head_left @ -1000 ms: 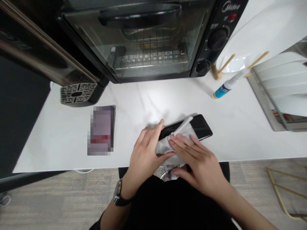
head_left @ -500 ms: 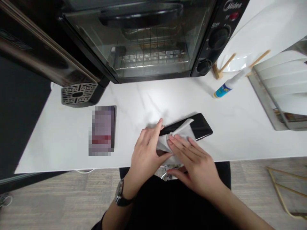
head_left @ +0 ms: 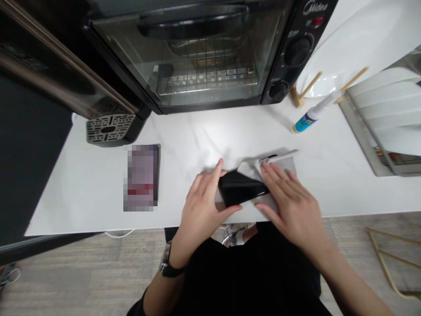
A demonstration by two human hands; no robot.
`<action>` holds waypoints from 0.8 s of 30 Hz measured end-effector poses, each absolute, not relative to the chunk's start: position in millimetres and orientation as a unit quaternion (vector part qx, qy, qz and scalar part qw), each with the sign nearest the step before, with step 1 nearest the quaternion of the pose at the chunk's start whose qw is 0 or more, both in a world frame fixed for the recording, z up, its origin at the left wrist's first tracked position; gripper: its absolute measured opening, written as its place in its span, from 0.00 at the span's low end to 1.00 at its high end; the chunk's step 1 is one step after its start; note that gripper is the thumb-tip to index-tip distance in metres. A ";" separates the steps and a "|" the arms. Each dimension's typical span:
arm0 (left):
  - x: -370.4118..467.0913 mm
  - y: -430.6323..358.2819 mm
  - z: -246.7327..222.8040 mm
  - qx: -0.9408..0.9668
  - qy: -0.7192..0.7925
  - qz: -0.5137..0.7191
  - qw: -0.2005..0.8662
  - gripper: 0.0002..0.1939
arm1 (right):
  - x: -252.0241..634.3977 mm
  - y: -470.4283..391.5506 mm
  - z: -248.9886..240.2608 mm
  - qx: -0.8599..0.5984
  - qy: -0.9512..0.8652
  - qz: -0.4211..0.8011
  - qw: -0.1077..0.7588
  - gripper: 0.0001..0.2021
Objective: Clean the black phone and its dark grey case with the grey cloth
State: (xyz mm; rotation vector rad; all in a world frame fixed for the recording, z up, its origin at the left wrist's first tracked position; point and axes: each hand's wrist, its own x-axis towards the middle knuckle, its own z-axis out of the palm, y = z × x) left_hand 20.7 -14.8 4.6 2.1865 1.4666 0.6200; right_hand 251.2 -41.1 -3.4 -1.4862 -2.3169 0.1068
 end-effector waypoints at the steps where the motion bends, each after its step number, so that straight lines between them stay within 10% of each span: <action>1: 21.1 -14.4 4.6 0.788 0.529 0.225 0.219 0.63 | 255.1 -40.3 -3.7 -0.556 -0.808 0.017 0.192 0.39; 24: 21.8 -12.2 3.3 0.792 0.520 0.238 0.213 0.61 | 243.7 -49.8 -5.0 -0.508 -0.838 0.036 0.197 0.38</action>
